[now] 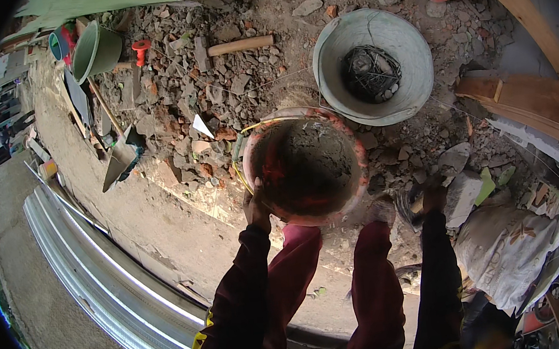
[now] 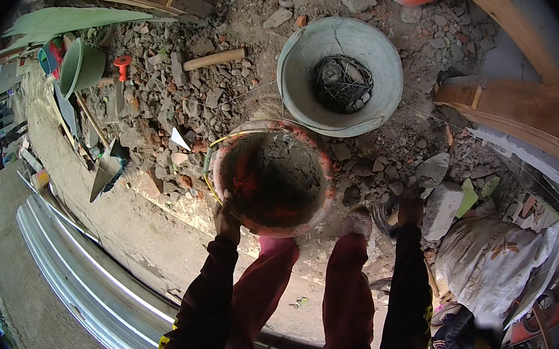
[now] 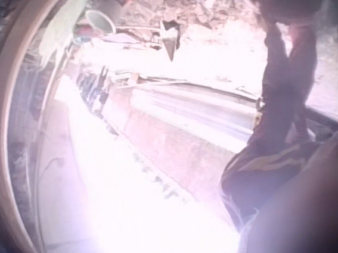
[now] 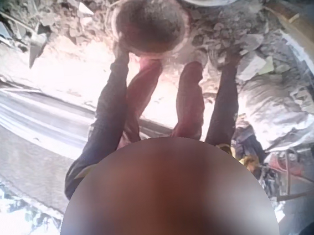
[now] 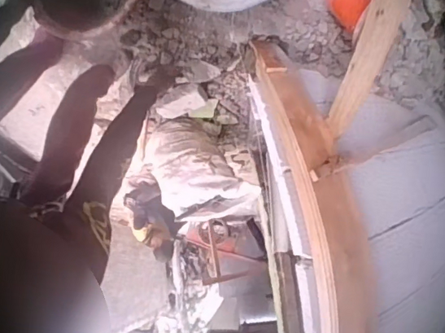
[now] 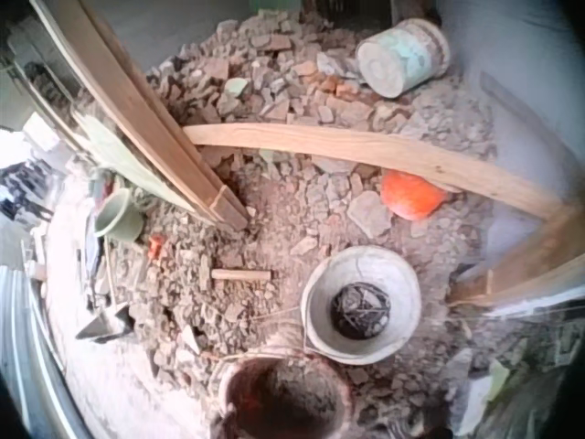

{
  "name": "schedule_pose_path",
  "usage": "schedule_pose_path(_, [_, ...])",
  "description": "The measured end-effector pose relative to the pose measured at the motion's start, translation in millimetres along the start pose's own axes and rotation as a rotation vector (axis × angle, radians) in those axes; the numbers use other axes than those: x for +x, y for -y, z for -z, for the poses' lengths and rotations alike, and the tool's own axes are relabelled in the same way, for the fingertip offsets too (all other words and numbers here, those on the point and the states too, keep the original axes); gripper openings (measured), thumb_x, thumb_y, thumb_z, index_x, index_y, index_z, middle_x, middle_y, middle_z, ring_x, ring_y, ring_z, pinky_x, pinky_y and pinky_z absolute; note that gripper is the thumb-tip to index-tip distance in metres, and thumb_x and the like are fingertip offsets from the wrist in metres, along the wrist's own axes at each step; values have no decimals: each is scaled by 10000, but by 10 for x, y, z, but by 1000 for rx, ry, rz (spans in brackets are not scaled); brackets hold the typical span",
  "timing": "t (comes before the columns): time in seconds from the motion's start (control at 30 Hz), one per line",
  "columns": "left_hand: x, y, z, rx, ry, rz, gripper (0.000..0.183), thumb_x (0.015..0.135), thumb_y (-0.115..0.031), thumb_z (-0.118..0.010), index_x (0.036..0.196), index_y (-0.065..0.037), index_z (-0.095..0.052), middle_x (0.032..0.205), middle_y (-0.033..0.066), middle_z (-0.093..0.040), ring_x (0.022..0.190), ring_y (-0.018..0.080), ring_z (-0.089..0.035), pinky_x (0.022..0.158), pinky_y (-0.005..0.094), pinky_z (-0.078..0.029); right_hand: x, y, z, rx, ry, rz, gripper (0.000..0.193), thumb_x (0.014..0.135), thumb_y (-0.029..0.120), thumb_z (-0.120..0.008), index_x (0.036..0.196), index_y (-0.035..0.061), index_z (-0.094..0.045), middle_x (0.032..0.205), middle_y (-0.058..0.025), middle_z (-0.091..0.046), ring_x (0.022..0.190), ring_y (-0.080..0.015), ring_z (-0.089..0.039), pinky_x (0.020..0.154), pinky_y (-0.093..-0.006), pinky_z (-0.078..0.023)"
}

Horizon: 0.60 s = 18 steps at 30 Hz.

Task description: The person scoops mortar from a bucket with a trowel and applies it to a damaged wall section, smoothing it into gaps. They repeatedly scoop and apply mortar to fill voids in the wall.

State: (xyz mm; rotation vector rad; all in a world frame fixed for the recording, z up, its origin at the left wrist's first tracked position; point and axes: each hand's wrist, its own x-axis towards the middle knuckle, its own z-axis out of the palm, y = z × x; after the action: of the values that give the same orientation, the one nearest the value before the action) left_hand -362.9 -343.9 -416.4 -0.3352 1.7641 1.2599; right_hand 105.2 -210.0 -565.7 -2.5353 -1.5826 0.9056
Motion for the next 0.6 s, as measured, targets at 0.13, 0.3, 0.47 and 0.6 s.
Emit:
schedule_pose_path(0.13, [-137,-8,-47,155,-4,12,298,924,-363,-727,1038,-96,-662,834,-24,-640,697,90,-592,625,270,-487,-437,-111,383,754,119,-441,255,816,147,-668,1007,40,-537,760,-118,-606,571,-220,-591,462,-376,-471])
schedule_pose_path(0.3, [-614,48,-140,202,-17,-97,435,861,-294,-802,1134,6,-646,977,52,-687,800,130,-620,708,302,-524,-1739,-232,1467,717,224,-407,190,884,147,-629,974,101,-469,583,-35,-454,371,-156,-411,341,-329,-343])
schedule_pose_path(0.47, [-1232,-302,358,228,-199,-194,424,890,-224,-774,1225,0,-643,1049,70,-708,856,163,-654,772,329,-537,-2882,-485,2760,201,419,-405,188,819,62,-693,943,90,-554,609,-38,-535,391,-157,-509,341,-330,-421])
schedule_pose_path(0.6, [-2077,-762,1223,171,-331,-244,368,881,-182,-771,1185,-3,-668,1013,75,-709,815,167,-659,726,319,-549,-3396,-574,3531,84,525,-319,231,817,100,-707,987,80,-552,622,-66,-597,438,-184,-589,387,-346,-465])
